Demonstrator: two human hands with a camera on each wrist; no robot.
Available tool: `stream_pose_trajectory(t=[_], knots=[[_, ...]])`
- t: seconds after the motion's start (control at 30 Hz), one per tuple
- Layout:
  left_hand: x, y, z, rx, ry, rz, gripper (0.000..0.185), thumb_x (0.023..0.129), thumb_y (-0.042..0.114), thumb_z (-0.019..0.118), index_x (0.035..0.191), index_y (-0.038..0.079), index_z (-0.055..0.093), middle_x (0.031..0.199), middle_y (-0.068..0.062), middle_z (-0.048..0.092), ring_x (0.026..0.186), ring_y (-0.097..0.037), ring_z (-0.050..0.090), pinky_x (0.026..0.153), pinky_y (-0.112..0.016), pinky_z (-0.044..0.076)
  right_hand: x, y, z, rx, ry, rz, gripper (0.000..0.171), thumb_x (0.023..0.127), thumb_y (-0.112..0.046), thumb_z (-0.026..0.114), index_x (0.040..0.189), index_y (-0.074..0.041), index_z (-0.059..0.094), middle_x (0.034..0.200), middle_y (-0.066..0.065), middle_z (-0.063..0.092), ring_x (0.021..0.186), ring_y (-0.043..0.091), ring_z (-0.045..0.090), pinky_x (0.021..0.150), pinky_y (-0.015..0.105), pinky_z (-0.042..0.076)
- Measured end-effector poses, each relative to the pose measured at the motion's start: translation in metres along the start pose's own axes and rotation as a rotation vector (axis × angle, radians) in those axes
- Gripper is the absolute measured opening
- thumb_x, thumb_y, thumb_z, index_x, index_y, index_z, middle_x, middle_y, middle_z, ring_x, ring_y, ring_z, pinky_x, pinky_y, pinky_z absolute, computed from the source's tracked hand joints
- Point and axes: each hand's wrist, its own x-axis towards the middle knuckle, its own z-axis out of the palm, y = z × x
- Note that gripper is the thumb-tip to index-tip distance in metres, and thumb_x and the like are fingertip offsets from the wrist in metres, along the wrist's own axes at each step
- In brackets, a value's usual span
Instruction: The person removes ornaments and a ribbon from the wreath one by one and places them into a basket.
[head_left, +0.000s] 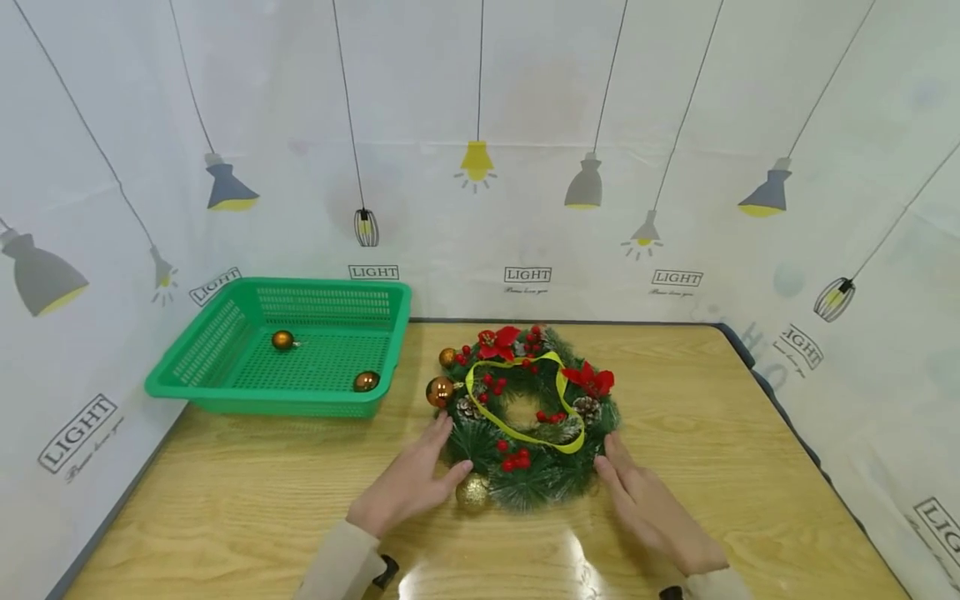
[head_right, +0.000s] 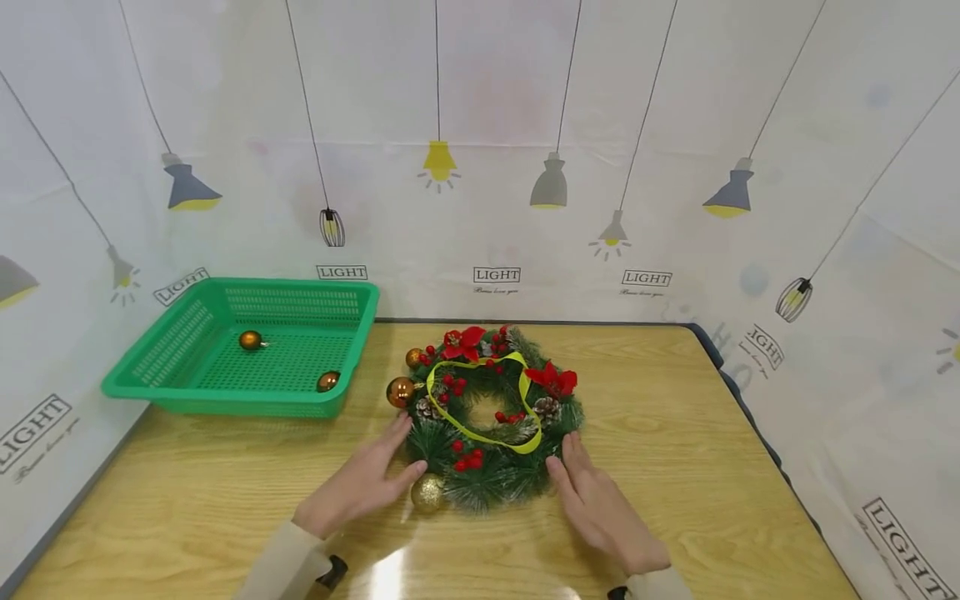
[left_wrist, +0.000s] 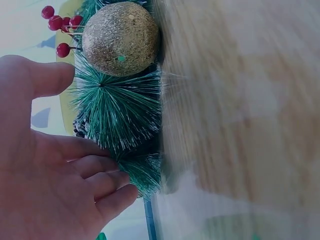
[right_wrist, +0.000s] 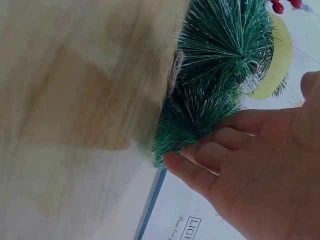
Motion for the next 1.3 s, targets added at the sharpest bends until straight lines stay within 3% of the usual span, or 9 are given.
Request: stream_pose_trajectory(t=[0.5, 0.83, 0.97, 1.2, 1.3], knots=[[-0.011, 0.004, 0.007, -0.005, -0.011, 0.007, 0.088, 0.102, 0.057, 0.048, 0.161, 0.0, 0.016, 0.169, -0.014, 0.006, 0.156, -0.037, 0.015, 0.127, -0.05, 0.018, 0.011, 0.007, -0.008, 0.021, -0.002, -0.024, 0.068, 0.113, -0.041, 0.02, 0.154, 0.012, 0.023, 0.162, 0.031, 0.019, 0.148, 0.045, 0.025, 0.123, 0.059, 0.021], [-0.017, 0.007, 0.01, 0.01, -0.001, 0.018, 0.086, 0.102, 0.055, 0.049, 0.16, -0.001, 0.017, 0.169, -0.015, 0.007, 0.155, -0.038, 0.017, 0.126, -0.05, 0.02, 0.019, 0.011, -0.014, 0.024, -0.032, -0.009, 0.068, 0.112, -0.041, 0.018, 0.156, 0.011, 0.017, 0.162, 0.029, 0.018, 0.143, 0.044, 0.037, 0.122, 0.057, 0.023], [-0.019, 0.007, 0.01, 0.009, -0.007, 0.015, 0.086, 0.102, 0.055, 0.048, 0.16, -0.001, 0.016, 0.169, -0.015, 0.007, 0.156, -0.038, 0.017, 0.126, -0.05, 0.019, 0.022, 0.012, -0.015, 0.039, -0.047, -0.012, 0.068, 0.113, -0.041, 0.017, 0.156, 0.011, 0.016, 0.162, 0.028, 0.017, 0.144, 0.042, 0.035, 0.122, 0.057, 0.023], [-0.022, 0.008, 0.011, -0.003, -0.021, 0.013, 0.088, 0.102, 0.057, 0.048, 0.161, 0.001, 0.014, 0.169, -0.014, 0.005, 0.156, -0.038, 0.015, 0.126, -0.05, 0.019, 0.028, 0.013, -0.017, 0.003, -0.013, -0.037, 0.067, 0.113, -0.039, 0.016, 0.154, 0.014, 0.016, 0.159, 0.031, 0.022, 0.137, 0.047, 0.043, 0.12, 0.057, 0.026], [-0.023, 0.009, 0.011, -0.002, -0.019, 0.018, 0.088, 0.102, 0.056, 0.049, 0.161, 0.001, 0.015, 0.169, -0.015, 0.005, 0.156, -0.038, 0.015, 0.126, -0.051, 0.02, 0.029, 0.014, -0.017, 0.004, -0.016, -0.03, 0.067, 0.113, -0.039, 0.017, 0.155, 0.013, 0.016, 0.16, 0.03, 0.021, 0.14, 0.046, 0.041, 0.12, 0.057, 0.026]])
